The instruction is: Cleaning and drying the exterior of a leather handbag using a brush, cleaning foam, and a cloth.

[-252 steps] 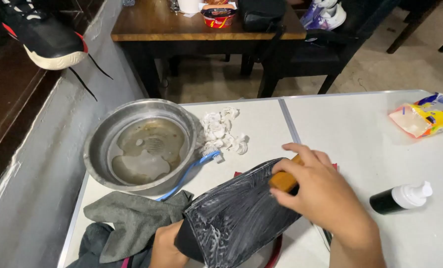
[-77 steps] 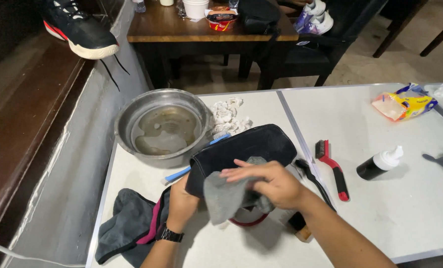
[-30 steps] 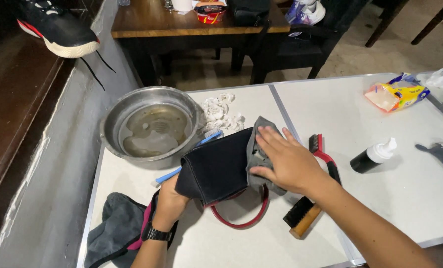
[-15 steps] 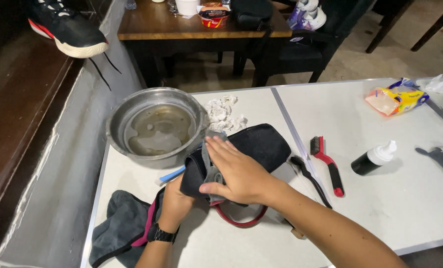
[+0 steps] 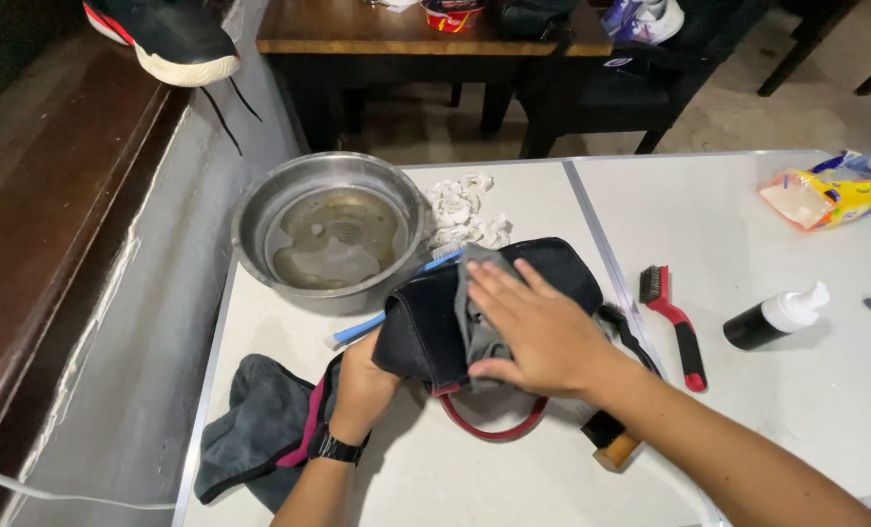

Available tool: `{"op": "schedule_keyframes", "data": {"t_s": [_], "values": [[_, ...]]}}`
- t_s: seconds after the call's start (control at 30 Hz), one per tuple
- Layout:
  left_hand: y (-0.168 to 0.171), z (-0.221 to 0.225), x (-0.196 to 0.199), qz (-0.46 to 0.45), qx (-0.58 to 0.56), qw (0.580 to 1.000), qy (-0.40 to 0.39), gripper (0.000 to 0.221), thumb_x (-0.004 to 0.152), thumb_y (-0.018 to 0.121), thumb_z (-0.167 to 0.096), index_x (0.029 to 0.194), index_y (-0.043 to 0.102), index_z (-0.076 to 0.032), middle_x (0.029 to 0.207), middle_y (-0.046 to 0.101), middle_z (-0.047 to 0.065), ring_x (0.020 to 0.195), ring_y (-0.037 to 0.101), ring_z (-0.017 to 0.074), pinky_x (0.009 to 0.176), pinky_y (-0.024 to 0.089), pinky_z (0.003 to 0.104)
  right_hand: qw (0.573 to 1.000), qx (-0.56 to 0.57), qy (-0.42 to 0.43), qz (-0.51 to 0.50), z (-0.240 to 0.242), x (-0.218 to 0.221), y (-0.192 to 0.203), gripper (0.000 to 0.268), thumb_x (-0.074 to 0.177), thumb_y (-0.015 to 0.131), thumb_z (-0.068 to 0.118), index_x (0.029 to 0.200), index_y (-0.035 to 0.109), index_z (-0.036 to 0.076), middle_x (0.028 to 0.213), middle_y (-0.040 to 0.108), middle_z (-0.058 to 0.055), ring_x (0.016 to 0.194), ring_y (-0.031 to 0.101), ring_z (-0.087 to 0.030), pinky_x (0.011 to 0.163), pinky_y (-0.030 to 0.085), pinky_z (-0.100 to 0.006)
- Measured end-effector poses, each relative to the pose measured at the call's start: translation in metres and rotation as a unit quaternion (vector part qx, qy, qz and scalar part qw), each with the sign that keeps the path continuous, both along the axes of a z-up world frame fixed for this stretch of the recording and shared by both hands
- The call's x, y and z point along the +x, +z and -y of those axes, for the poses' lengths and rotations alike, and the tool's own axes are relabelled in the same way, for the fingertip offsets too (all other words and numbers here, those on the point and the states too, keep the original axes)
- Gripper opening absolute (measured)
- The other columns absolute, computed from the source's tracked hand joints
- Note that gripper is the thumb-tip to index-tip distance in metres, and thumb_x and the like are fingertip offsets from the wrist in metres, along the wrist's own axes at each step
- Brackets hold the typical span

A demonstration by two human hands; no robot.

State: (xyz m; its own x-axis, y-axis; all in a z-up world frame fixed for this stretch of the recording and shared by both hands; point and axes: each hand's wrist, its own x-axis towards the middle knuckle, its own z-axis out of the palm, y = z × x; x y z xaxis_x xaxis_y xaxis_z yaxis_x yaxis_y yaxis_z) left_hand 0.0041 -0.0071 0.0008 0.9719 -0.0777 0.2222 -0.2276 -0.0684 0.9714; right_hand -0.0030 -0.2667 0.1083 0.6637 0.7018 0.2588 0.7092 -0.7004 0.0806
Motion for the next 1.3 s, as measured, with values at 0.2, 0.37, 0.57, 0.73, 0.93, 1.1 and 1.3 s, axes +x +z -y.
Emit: {"op": "schedule_keyframes", "data": {"t_s": [0.2, 0.37, 0.57, 0.73, 0.93, 1.1, 1.3], "values": [[0.030, 0.008, -0.006, 0.010, 0.014, 1.000, -0.009, 0.026, 0.082, 0.076, -0.001, 0.107, 0.080, -0.003, 0.094, 0.083, 0.017, 0.096, 0.074, 0.0286, 0.087, 0.057, 0.046, 0.983, -0.078, -0.159, -0.053, 0.048, 0.015, 0.010, 0.098, 0.095, 0.043, 0.080, 0.155, 0.040, 0.002, 0.165, 0.035, -0.018, 0.155, 0.029, -0.030, 0.128, 0.011, -0.053], [0.008, 0.005, -0.002, 0.011, 0.038, 0.999, -0.011, 0.024, 0.080, 0.078, 0.000, 0.102, 0.081, -0.005, 0.090, 0.083, 0.015, 0.092, 0.074, 0.0252, 0.084, 0.057, 0.044, 0.989, -0.008, -0.112, -0.096, 0.018, 0.018, 0.004, 0.099, 0.098, 0.044, 0.076, 0.153, 0.039, -0.005, 0.162, 0.035, -0.026, 0.153, 0.030, -0.038, 0.127, 0.016, -0.053], [0.006, 0.003, 0.002, 0.022, 0.028, 0.999, -0.012, 0.027, 0.080, 0.075, -0.003, 0.106, 0.080, -0.007, 0.097, 0.082, 0.011, 0.095, 0.072, 0.0203, 0.085, 0.057, 0.039, 0.982, 0.146, 0.065, -0.104, -0.051, -0.004, 0.016, 0.104, 0.094, 0.049, 0.072, 0.156, 0.032, -0.009, 0.162, 0.031, -0.033, 0.151, 0.028, -0.046, 0.124, 0.021, -0.054], [0.012, -0.002, -0.003, 0.031, 0.009, 0.999, -0.010, 0.031, 0.083, 0.069, -0.009, 0.113, 0.078, -0.007, 0.109, 0.080, 0.007, 0.100, 0.070, 0.0158, 0.088, 0.056, 0.034, 0.976, 0.127, 0.125, -0.128, -0.063, -0.020, 0.032, 0.105, 0.093, 0.043, 0.071, 0.159, 0.019, -0.008, 0.168, 0.016, -0.028, 0.158, 0.017, -0.043, 0.130, 0.015, -0.053], [-0.007, 0.000, 0.003, 0.035, -0.053, 0.998, -0.016, 0.022, 0.084, 0.070, -0.006, 0.105, 0.077, -0.005, 0.106, 0.075, -0.002, 0.095, 0.059, 0.0091, 0.085, 0.054, 0.030, 0.992, 0.000, 0.036, -0.122, 0.000, -0.006, 0.003, 0.067, 0.109, 0.029, 0.044, 0.159, 0.026, 0.000, 0.169, 0.021, -0.020, 0.156, 0.020, -0.032, 0.127, 0.013, -0.046], [-0.005, 0.004, 0.004, 0.063, 0.000, 0.998, -0.026, 0.027, 0.084, 0.077, -0.020, 0.108, 0.077, -0.007, 0.102, 0.074, -0.004, 0.094, 0.060, 0.0096, 0.083, 0.054, 0.032, 0.984, -0.011, -0.160, -0.071, 0.058, 0.011, 0.002, 0.056, 0.104, 0.038, 0.032, 0.156, 0.039, 0.008, 0.164, 0.037, -0.008, 0.153, 0.029, -0.024, 0.126, 0.017, -0.045], [-0.004, 0.005, 0.000, 0.079, 0.005, 0.997, -0.017, 0.040, 0.077, 0.074, -0.007, 0.117, 0.076, -0.005, 0.111, 0.078, 0.002, 0.101, 0.065, 0.0130, 0.089, 0.056, 0.033, 0.977, 0.115, -0.072, -0.164, 0.005, 0.002, -0.002, 0.052, 0.105, 0.040, 0.025, 0.154, 0.044, 0.008, 0.164, 0.038, -0.010, 0.152, 0.033, -0.024, 0.125, 0.021, -0.042]]}}
